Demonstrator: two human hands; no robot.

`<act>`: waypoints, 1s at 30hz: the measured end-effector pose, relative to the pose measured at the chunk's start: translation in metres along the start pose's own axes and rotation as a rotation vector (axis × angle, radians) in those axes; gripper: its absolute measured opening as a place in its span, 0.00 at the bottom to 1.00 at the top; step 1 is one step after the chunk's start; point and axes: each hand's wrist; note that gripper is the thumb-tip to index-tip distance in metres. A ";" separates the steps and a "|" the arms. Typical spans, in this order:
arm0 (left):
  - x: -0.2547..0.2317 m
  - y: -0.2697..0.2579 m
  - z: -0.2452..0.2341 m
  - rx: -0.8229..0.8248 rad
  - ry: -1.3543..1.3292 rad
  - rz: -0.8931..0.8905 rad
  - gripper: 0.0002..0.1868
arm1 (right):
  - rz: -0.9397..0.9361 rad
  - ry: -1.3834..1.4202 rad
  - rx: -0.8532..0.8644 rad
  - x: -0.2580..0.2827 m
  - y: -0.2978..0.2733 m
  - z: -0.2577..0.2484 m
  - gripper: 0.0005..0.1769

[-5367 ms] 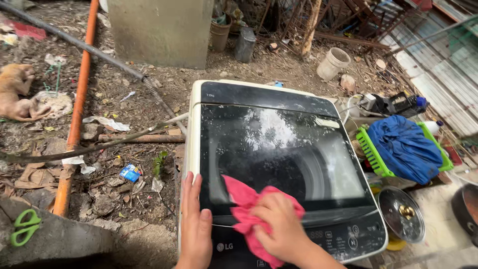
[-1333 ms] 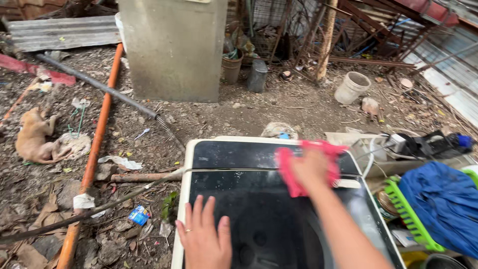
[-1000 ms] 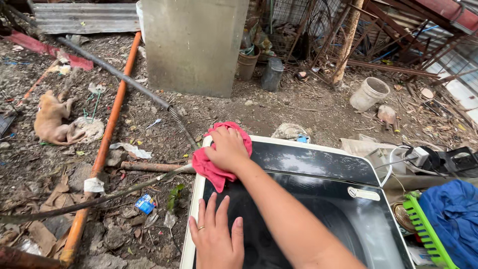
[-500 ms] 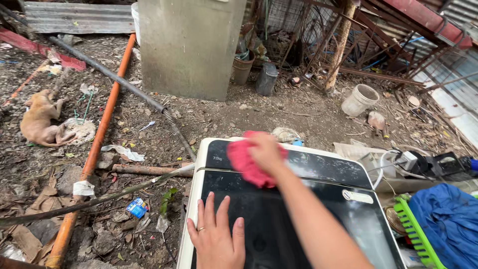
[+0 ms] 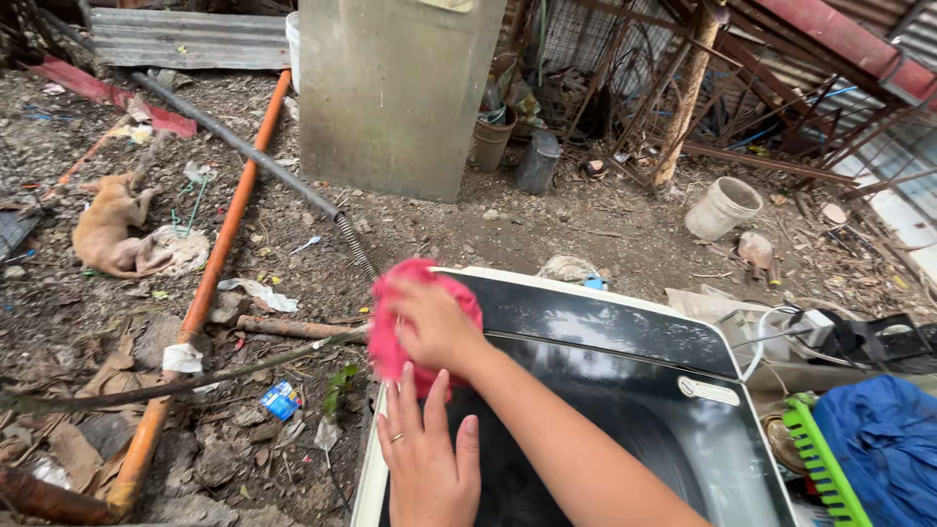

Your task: The person cleans a top-loading washing machine by wiping the interior rim, the lid, the control panel, and the lower exterior sides with a pink cloth.

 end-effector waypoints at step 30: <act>-0.011 0.001 0.000 -0.060 0.023 -0.004 0.31 | 0.086 -0.135 -0.183 -0.084 -0.023 -0.040 0.24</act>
Point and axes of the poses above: each hand's wrist, its own y-axis towards the middle knuckle, its own z-axis out of the palm, x = y × z, and after that the axes turned 11 degrees about -y, right-handed
